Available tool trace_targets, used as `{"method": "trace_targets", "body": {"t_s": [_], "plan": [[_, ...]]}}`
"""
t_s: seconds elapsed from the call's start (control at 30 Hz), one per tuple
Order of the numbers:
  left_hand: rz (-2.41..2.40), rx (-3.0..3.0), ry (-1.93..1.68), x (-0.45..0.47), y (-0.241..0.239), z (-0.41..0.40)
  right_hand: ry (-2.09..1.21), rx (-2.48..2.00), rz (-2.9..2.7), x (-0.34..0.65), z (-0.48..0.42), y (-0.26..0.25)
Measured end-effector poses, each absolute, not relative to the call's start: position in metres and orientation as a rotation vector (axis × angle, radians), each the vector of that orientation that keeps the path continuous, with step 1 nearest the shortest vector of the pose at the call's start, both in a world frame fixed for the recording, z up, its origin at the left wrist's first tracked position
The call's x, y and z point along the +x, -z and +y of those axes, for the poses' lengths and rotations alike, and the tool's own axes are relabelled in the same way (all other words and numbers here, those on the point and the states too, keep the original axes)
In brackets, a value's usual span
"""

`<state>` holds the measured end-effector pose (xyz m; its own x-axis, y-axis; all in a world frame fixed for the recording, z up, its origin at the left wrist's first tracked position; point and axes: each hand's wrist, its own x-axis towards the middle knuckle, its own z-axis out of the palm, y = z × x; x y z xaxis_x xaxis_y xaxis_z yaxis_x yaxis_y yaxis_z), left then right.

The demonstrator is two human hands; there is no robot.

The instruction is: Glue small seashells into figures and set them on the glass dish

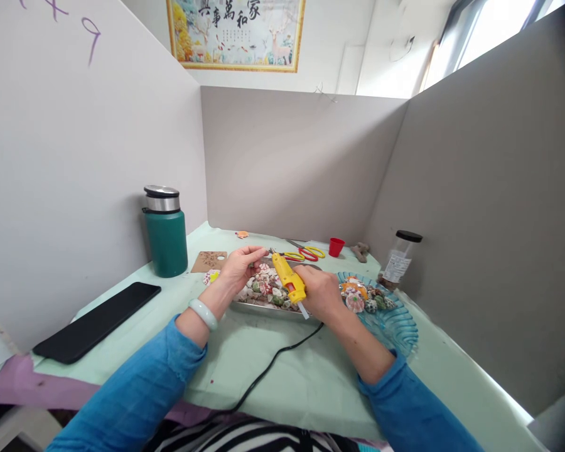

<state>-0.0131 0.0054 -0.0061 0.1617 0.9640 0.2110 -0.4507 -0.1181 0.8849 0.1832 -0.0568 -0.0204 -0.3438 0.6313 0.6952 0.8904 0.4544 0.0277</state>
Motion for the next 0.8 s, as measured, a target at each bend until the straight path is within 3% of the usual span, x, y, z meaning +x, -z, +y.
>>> {"method": "trace_targets", "body": {"t_s": [0.47,0.8], "plan": [[0.676,1.118,-1.372,-0.013,0.007,0.006,0.501,-1.269,-2.109,0.183,-0.058,0.02],[0.69,1.104,-1.382,-0.015,0.005,0.003,0.405,-1.761,-2.049,0.191,-0.047,0.02]]}}
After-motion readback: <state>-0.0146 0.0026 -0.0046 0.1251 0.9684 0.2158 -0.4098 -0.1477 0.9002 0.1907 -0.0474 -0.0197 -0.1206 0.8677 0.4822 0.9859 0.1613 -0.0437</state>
